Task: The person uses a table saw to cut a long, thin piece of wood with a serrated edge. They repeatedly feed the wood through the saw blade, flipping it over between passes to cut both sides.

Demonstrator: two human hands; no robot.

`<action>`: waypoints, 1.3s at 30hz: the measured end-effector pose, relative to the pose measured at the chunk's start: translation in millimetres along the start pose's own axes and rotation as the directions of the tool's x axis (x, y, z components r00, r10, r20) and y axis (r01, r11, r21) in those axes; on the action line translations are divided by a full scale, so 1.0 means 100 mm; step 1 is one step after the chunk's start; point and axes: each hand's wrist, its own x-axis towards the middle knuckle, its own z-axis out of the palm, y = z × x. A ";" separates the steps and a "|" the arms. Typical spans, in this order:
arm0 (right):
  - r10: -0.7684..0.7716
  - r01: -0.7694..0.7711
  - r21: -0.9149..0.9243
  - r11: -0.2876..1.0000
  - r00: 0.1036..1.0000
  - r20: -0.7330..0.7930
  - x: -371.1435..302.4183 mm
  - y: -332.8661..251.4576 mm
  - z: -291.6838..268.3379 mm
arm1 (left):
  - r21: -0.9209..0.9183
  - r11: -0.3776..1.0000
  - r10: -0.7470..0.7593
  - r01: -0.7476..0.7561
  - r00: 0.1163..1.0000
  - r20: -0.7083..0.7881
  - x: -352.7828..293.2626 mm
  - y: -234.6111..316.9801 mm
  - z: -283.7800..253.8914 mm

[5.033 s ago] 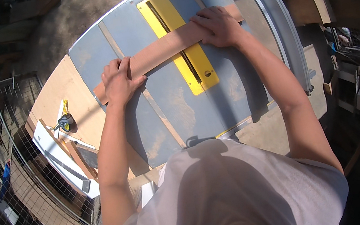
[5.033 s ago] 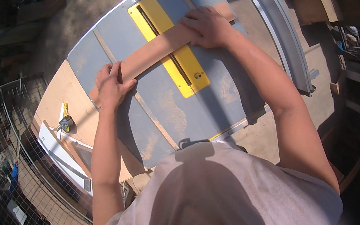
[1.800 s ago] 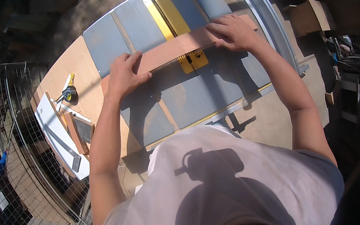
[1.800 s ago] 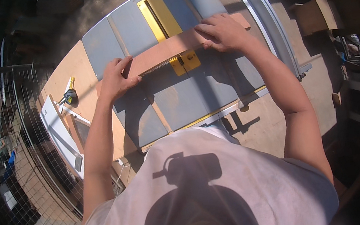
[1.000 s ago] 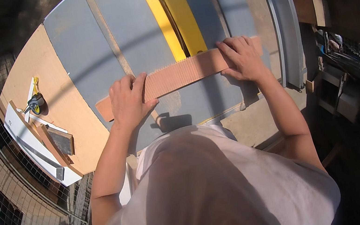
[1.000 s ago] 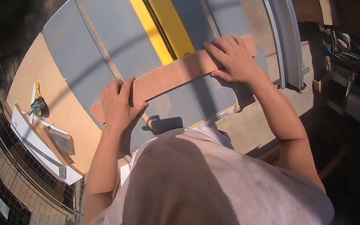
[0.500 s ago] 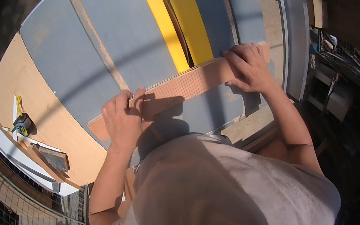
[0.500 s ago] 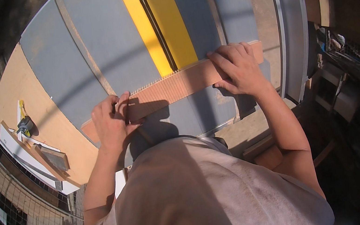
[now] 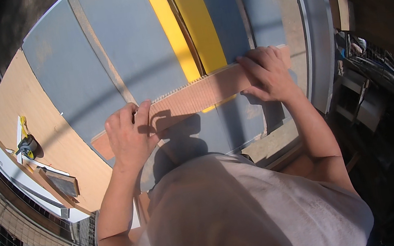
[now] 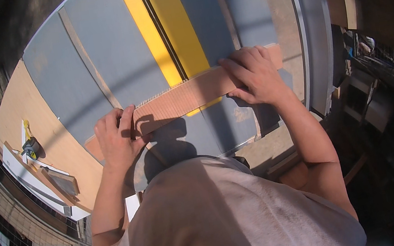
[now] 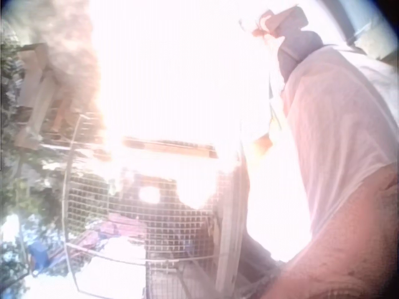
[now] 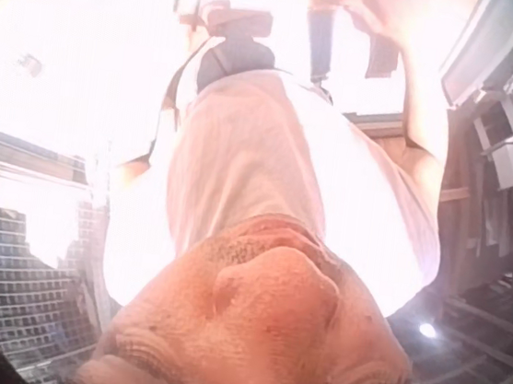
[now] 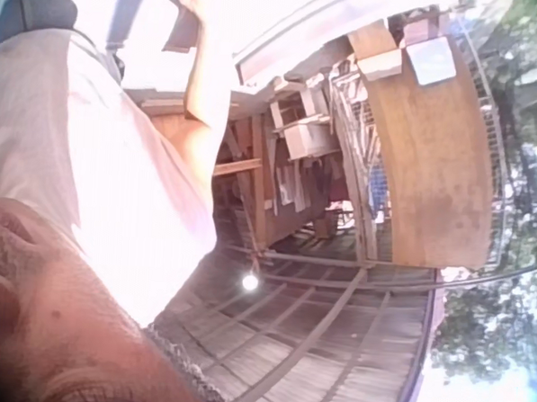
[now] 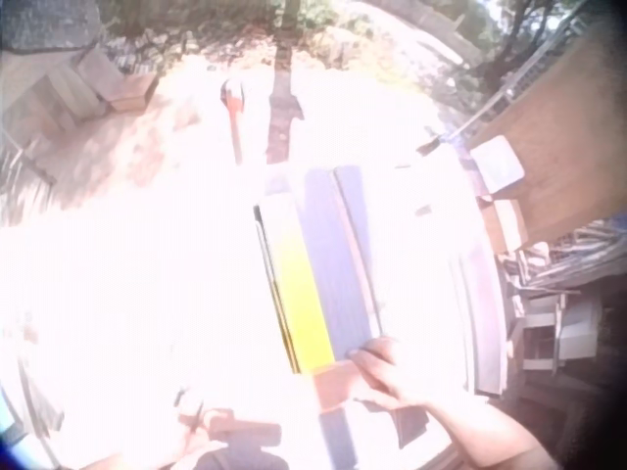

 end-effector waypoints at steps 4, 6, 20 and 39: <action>0.005 -0.005 -0.010 1.000 1.000 0.001 0.03 0.04 -0.04 | 0.011 1.000 0.006 -0.006 1.000 0.026 0.11 0.00 -0.07; 0.004 -0.004 -0.010 1.000 1.000 0.002 0.06 0.05 -0.07 | 0.031 0.999 0.018 -0.019 1.000 0.023 0.14 -0.01 -0.07; 0.027 -0.027 0.012 1.000 1.000 -0.008 0.18 0.15 -0.11 | 0.053 0.998 0.026 -0.027 0.999 0.028 0.29 -0.08 -0.16; 0.076 -0.077 -0.002 0.997 0.989 -0.129 0.22 -0.11 -0.02 | 0.069 0.995 0.072 -0.069 0.996 -0.055 0.38 0.02 -0.09</action>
